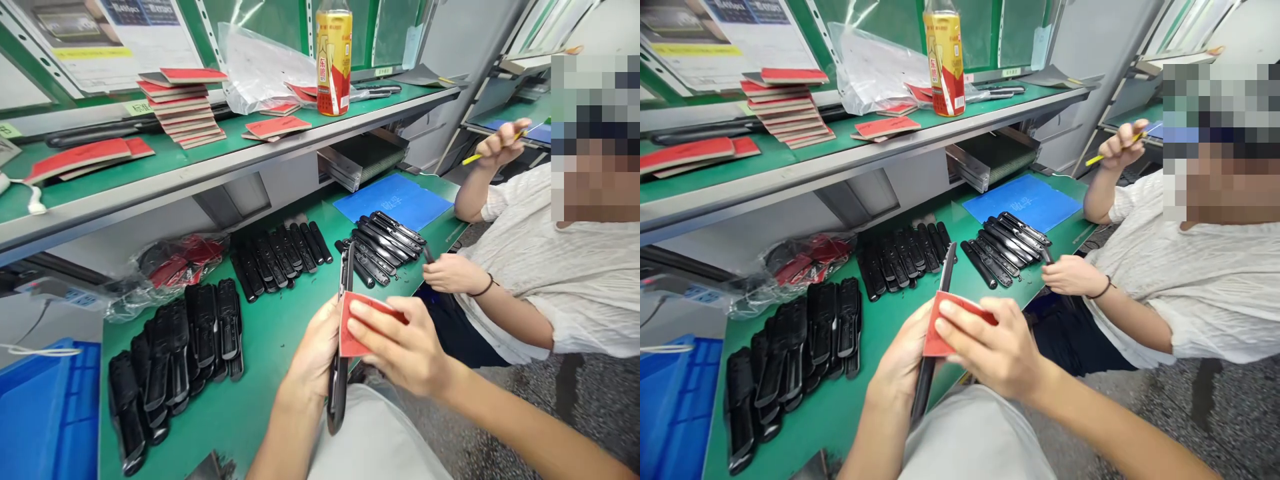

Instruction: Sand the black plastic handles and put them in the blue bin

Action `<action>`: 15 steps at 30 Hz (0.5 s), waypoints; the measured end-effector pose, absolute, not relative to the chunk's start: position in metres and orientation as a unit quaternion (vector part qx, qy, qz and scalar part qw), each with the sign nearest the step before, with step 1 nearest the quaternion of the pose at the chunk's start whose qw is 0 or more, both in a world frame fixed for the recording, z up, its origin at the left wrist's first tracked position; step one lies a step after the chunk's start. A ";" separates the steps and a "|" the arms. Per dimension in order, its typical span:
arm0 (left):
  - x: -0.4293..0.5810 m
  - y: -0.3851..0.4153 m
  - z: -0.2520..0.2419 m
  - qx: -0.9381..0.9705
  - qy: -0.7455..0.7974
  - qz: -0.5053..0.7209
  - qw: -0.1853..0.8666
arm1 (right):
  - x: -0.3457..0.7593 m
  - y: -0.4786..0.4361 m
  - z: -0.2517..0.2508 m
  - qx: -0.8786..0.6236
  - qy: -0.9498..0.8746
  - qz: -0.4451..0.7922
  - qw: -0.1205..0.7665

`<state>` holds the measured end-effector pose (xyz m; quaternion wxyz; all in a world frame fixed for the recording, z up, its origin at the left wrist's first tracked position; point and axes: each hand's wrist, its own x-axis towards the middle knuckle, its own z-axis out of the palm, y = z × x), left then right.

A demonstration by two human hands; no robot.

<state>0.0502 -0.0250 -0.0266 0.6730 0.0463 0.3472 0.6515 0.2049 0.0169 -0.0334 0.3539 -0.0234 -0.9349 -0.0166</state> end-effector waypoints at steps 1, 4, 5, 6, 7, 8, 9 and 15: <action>0.051 -0.025 -0.029 0.055 0.347 0.650 0.674 | 0.204 0.020 -0.034 -0.015 -0.937 -0.012 0.350; 0.054 -0.031 -0.037 0.093 0.338 0.649 0.675 | 0.201 0.047 -0.034 0.040 -0.941 -0.018 0.334; 0.056 -0.036 -0.040 0.116 0.335 0.633 0.688 | 0.200 0.062 -0.032 -0.019 -0.936 -0.009 0.352; 0.057 -0.042 -0.043 0.144 0.329 0.610 0.707 | 0.200 0.079 -0.029 -0.111 -0.926 0.002 0.361; 0.058 -0.048 -0.044 0.172 0.313 0.583 0.729 | 0.201 0.095 -0.026 -0.218 -0.903 0.013 0.371; 0.059 -0.055 -0.046 0.193 0.293 0.562 0.749 | 0.203 0.108 -0.022 -0.267 -0.895 0.029 0.355; 0.058 -0.062 -0.046 0.205 0.273 0.551 0.761 | 0.205 0.116 -0.019 -0.294 -0.890 0.057 0.343; 0.052 -0.075 -0.038 0.152 0.273 0.596 0.739 | 0.213 0.081 -0.015 -0.275 -0.842 0.279 0.370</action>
